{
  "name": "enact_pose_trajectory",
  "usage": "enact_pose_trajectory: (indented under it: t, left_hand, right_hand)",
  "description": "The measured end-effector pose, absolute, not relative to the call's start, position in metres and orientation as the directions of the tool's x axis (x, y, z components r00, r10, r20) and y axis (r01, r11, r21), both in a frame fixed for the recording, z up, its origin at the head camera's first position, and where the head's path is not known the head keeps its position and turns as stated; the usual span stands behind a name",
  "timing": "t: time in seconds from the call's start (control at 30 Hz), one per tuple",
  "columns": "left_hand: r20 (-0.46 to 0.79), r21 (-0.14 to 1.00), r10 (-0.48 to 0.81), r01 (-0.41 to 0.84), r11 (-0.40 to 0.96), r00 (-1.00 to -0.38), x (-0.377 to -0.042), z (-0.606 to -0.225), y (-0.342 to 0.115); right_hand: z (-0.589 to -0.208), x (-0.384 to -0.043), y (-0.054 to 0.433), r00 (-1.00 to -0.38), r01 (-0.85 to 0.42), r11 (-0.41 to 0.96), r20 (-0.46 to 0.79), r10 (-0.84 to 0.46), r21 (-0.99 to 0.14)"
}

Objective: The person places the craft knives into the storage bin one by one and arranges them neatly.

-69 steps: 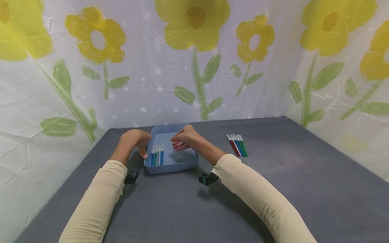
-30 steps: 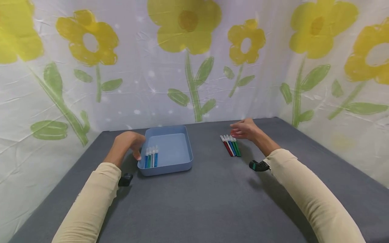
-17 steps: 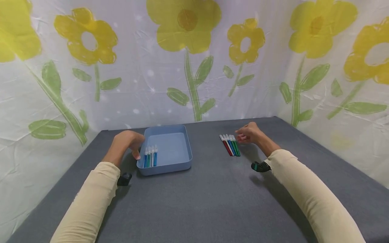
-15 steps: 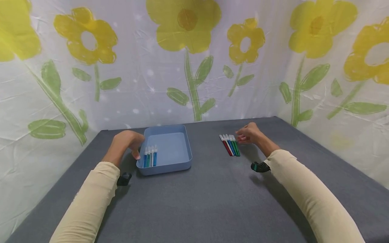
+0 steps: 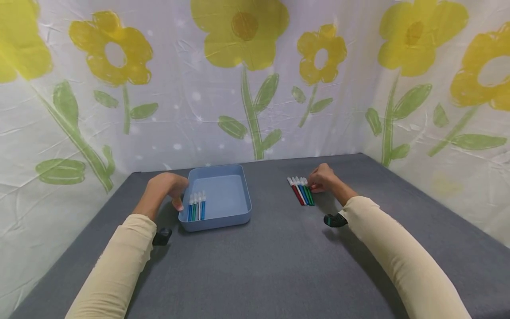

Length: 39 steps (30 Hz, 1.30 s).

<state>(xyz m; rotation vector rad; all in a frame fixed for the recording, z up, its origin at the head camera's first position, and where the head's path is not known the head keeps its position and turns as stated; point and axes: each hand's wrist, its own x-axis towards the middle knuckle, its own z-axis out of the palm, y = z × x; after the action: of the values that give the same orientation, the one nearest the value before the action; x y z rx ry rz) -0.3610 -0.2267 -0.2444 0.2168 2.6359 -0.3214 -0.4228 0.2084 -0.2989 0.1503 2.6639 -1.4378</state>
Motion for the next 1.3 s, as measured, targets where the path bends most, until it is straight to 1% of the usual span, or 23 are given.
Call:
enact_pose_trajectory:
  t: [0.23, 0.47, 0.6, 0.67, 0.73, 0.8, 0.93, 1.07, 1.17, 1.3]
  left_hand:
    - [-0.484, -0.159, 0.084, 0.182, 0.970, -0.871, -0.359, -0.247, -0.227]
    - [-0.484, -0.164, 0.081, 0.181, 0.970, -0.872, -0.359, -0.249, -0.228]
    - [-0.483, -0.145, 0.071, 0.159, 0.977, -0.873, -0.360, -0.250, -0.227]
    - [-0.484, -0.137, 0.071, 0.156, 0.978, -0.872, -0.360, -0.249, -0.226]
    - [-0.485, -0.132, 0.075, 0.158, 0.979, -0.871, -0.360, -0.249, -0.226]
    - [-0.484, -0.145, 0.080, 0.170, 0.975, -0.872, -0.361, -0.249, -0.226]
    - [-0.478, -0.165, 0.090, 0.190, 0.968, -0.874, -0.361, -0.247, -0.228]
    - [-0.476, -0.164, 0.094, 0.194, 0.967, -0.874, -0.360, -0.246, -0.228]
    - [-0.478, -0.181, 0.100, 0.209, 0.961, -0.873, -0.359, -0.245, -0.228]
    - [-0.464, -0.223, 0.114, 0.240, 0.945, -0.878, -0.359, -0.245, -0.230]
  right_hand:
    - [-0.306, -0.428, 0.204, -0.987, 0.156, 0.603, -0.150, 0.061, -0.783]
    - [-0.307, -0.422, 0.200, -0.992, 0.116, 0.646, -0.117, 0.041, -0.755]
    - [-0.306, -0.420, 0.198, -0.996, 0.085, 0.714, -0.084, 0.037, -0.695]
    - [-0.306, -0.420, 0.199, -0.996, 0.082, 0.754, -0.077, 0.042, -0.651]
    - [-0.307, -0.422, 0.199, -0.995, 0.093, 0.768, -0.082, 0.053, -0.634]
    - [-0.307, -0.423, 0.199, -0.995, 0.098, 0.758, -0.087, 0.055, -0.644]
    - [-0.305, -0.424, 0.200, -0.994, 0.093, 0.706, -0.100, 0.032, -0.702]
    - [-0.297, -0.420, 0.203, -0.991, 0.102, 0.671, -0.131, 0.006, -0.734]
    - [-0.290, -0.418, 0.204, -0.988, 0.119, 0.615, -0.155, -0.007, -0.780]
    - [-0.277, -0.415, 0.202, -0.988, 0.106, 0.542, -0.149, -0.035, -0.834]
